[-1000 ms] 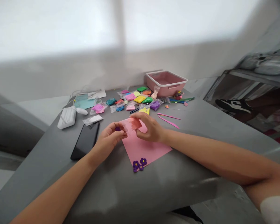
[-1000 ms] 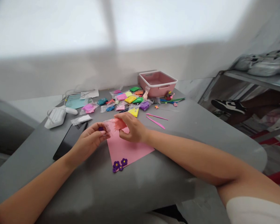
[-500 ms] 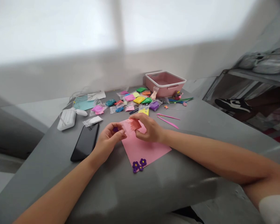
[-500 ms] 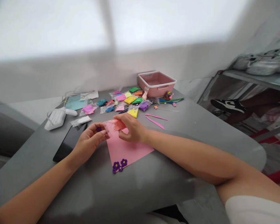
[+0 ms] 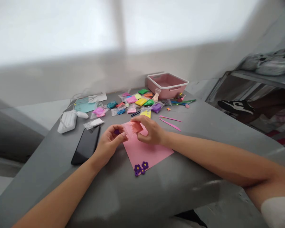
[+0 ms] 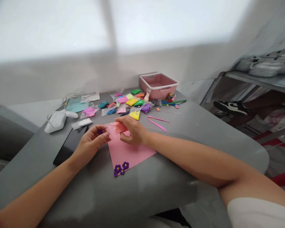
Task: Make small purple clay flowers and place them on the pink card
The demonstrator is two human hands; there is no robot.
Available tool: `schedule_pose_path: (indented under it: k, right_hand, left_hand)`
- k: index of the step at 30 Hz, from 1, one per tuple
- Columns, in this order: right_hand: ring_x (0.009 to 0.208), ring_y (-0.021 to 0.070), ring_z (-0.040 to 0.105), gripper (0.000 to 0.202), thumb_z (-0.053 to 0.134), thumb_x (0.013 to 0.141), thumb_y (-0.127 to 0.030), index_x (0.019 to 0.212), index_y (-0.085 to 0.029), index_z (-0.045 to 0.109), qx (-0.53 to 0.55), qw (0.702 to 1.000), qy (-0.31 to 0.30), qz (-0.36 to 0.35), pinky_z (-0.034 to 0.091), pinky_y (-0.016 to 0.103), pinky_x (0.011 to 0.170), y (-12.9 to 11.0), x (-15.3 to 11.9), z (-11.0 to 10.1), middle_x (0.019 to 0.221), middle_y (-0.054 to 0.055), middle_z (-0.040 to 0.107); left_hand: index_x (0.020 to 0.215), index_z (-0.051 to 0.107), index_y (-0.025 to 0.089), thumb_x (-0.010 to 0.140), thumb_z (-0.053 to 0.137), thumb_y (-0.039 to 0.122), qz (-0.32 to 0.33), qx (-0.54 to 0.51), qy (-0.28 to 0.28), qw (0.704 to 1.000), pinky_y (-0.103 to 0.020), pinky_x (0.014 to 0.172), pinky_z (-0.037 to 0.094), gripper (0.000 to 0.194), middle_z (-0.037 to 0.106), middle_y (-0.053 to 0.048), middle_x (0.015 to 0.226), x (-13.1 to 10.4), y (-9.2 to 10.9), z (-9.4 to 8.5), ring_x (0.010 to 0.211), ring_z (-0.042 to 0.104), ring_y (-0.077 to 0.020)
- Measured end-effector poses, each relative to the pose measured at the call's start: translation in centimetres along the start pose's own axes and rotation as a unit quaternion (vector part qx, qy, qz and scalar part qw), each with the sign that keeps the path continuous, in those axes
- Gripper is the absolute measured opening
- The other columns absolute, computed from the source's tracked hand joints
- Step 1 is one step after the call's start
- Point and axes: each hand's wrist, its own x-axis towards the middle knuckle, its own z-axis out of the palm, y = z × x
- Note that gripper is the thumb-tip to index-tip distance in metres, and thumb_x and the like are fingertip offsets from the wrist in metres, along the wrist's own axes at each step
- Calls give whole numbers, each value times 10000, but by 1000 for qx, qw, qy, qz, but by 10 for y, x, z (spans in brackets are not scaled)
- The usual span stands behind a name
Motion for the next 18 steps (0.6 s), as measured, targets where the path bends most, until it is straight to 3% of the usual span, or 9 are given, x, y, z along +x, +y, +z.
schedule_pose_path:
  k: [10,18]
  right_hand:
    - [1062,250,625,540,549,745,-140,1272,-203,455,2,1000,-5,0,539,422,916,1,0,0,1136,111,639]
    - [1054,256,595,549,543,727,-121,1264,-203,458,-3,1000,-8,-29,525,452,934,0,2,1,1125,113,631]
  left_hand:
    - [892,625,173,691,798,278,5,19,6,1000,-273,759,541,285,591,20,868,0,2,2,753,582,-109]
    - [878,601,173,640,788,186,31,86,24,996,-239,718,493,302,606,25,801,3,-1,1,741,589,-121]
